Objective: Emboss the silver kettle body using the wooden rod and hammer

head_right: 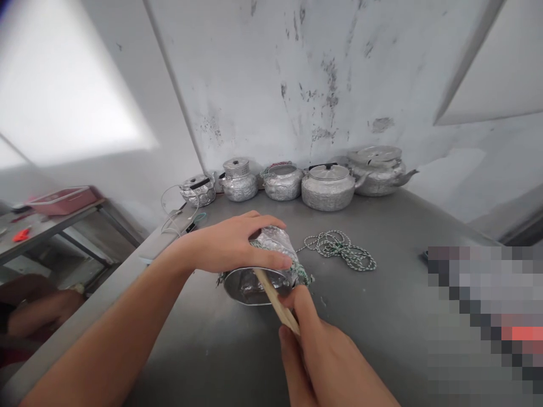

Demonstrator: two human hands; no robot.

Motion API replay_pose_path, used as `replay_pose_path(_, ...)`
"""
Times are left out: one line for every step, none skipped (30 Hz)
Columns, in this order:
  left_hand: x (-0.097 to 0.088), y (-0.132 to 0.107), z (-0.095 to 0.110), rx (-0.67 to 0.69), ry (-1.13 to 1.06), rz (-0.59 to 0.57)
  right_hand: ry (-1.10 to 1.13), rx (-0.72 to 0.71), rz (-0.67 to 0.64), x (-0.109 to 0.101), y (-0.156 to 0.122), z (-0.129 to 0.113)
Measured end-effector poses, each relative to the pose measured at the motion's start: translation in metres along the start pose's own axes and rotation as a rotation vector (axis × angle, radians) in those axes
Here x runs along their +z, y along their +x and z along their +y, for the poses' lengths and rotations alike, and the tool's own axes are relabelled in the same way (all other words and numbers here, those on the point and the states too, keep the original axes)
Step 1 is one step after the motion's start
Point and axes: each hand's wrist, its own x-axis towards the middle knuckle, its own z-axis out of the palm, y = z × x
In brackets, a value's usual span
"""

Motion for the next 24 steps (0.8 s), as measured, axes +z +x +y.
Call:
replay_pose_path(0.000,0.000,0.000,0.002,-0.001,0.000,0.005,0.003,-0.002,0.000,0.002,-0.001)
replay_pose_path(0.000,0.001,0.000,0.003,-0.004,0.001,0.010,0.005,-0.003,0.000,0.003,-0.002)
replay_pose_path(0.001,0.001,0.000,0.001,-0.007,0.005,0.015,0.007,-0.005,0.000,0.005,-0.003)
replay_pose_path(0.001,0.001,-0.001,0.000,-0.010,0.009,0.020,0.009,-0.007,0.000,0.006,-0.004)
replay_pose_path(0.001,0.001,-0.001,0.001,-0.012,0.011,0.026,0.011,-0.009,0.000,0.007,-0.004)
replay_pose_path(0.001,0.001,-0.001,0.005,-0.013,0.012,0.028,0.014,-0.008,0.000,0.007,-0.005)
replay_pose_path(0.001,0.001,-0.001,0.010,-0.012,0.013,0.031,0.016,-0.006,0.000,0.007,-0.005)
replay_pose_path(0.001,0.001,-0.002,0.014,-0.011,0.010,0.032,0.018,-0.004,-0.001,0.007,-0.005)
replay_pose_path(0.001,0.001,-0.002,0.014,-0.009,0.009,0.035,0.020,-0.005,-0.002,0.007,-0.006)
replay_pose_path(0.001,0.001,-0.002,0.012,-0.007,0.010,0.039,0.018,-0.008,-0.003,0.007,-0.006)
replay_pose_path(0.001,0.001,-0.002,0.009,-0.008,0.011,0.046,0.016,-0.012,-0.003,0.007,-0.007)
replay_pose_path(0.001,0.000,-0.002,0.006,-0.009,0.011,0.054,0.009,-0.024,-0.004,0.007,-0.008)
replay_pose_path(0.001,0.000,-0.002,0.005,-0.009,0.012,0.058,0.000,-0.041,-0.004,0.008,-0.009)
replay_pose_path(0.001,0.000,-0.001,0.007,-0.007,0.012,0.049,-0.011,-0.055,-0.005,0.009,-0.010)
replay_pose_path(0.001,0.001,-0.001,0.009,-0.004,0.010,0.031,-0.022,-0.068,-0.005,0.010,-0.011)
replay_pose_path(0.001,0.001,-0.001,0.009,-0.001,0.008,0.012,-0.029,-0.080,-0.004,0.011,-0.012)
replay_pose_path(0.001,0.001,-0.001,0.008,0.002,0.007,0.001,-0.028,-0.093,-0.004,0.011,-0.012)
replay_pose_path(0.001,0.001,0.000,0.007,0.004,0.006,0.002,-0.024,-0.097,-0.004,0.011,-0.012)
replay_pose_path(0.001,0.000,0.000,0.006,0.004,0.006,0.024,-0.013,-0.102,-0.003,0.010,-0.011)
replay_pose_path(0.001,0.000,0.000,0.006,0.002,0.005,0.058,0.000,-0.105,-0.003,0.010,-0.011)
replay_pose_path(0.001,0.000,0.000,0.007,-0.001,0.005,0.076,0.004,-0.079,-0.002,0.009,-0.010)
replay_pose_path(0.001,0.000,0.000,0.008,-0.003,0.005,0.072,-0.012,-0.068,-0.002,0.009,-0.009)
replay_pose_path(0.001,0.000,0.000,0.007,-0.006,0.004,0.049,-0.001,-0.072,-0.002,0.009,-0.008)
replay_pose_path(0.001,0.000,-0.001,0.005,-0.008,0.004,0.031,-0.008,-0.085,-0.002,0.009,-0.007)
